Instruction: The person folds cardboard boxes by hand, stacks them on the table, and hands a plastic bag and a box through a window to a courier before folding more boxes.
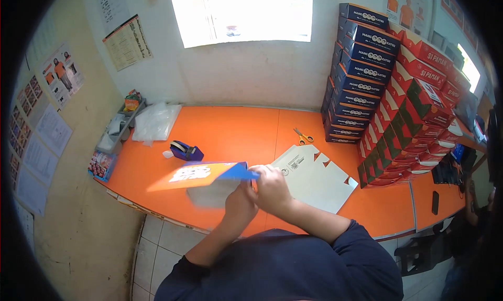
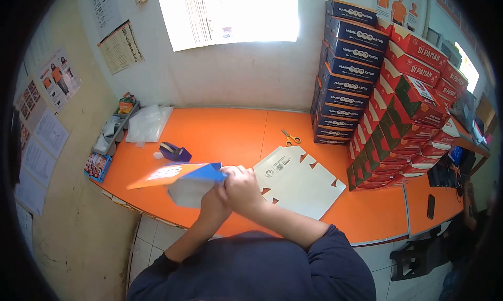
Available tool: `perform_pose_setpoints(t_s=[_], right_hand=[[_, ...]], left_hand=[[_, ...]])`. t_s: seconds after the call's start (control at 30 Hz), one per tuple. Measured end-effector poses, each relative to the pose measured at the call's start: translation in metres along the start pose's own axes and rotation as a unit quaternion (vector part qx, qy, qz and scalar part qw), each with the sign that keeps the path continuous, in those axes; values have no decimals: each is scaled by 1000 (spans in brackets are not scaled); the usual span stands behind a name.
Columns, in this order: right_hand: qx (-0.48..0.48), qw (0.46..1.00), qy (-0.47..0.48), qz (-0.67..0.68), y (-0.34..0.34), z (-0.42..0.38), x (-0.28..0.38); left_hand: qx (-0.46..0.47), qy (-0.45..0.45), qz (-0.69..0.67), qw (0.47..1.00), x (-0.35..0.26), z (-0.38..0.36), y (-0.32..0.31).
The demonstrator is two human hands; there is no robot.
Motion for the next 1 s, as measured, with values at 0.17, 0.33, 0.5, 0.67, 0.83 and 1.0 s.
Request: perform_pose_setpoints(t_s=[0.17, 0.33, 0.5, 0.67, 0.83, 1.0], right_hand=[[-8, 998, 67, -8, 8, 23, -38], [56, 979, 181, 79, -13, -11, -21], [100, 980, -27, 169, -18, -18, -7], [111, 991, 54, 43, -31, -30, -34], [428, 859, -153, 236, -86, -52, -130], [428, 865, -133, 225, -130, -51, -130]], left_hand=[[107, 111, 12, 988, 43, -20, -28], [90, 95, -173, 976, 63, -20, -33], [-23, -111, -142, 983, 18, -10, -20], [77, -50, -44, 995, 72, -19, -40], [307, 243, -58, 918, 59, -21, -46], [422, 65, -106, 898, 15, -32, -67]])
Point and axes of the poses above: each hand's wrist, its own z-axis towards the middle knuckle, its own y-axis out of the back of the hand, x = y × z, the point moved 5 cm from there along z, towards the middle knuckle, and after that the axes turned 12 degrees about -z, right-handed, at the moved point
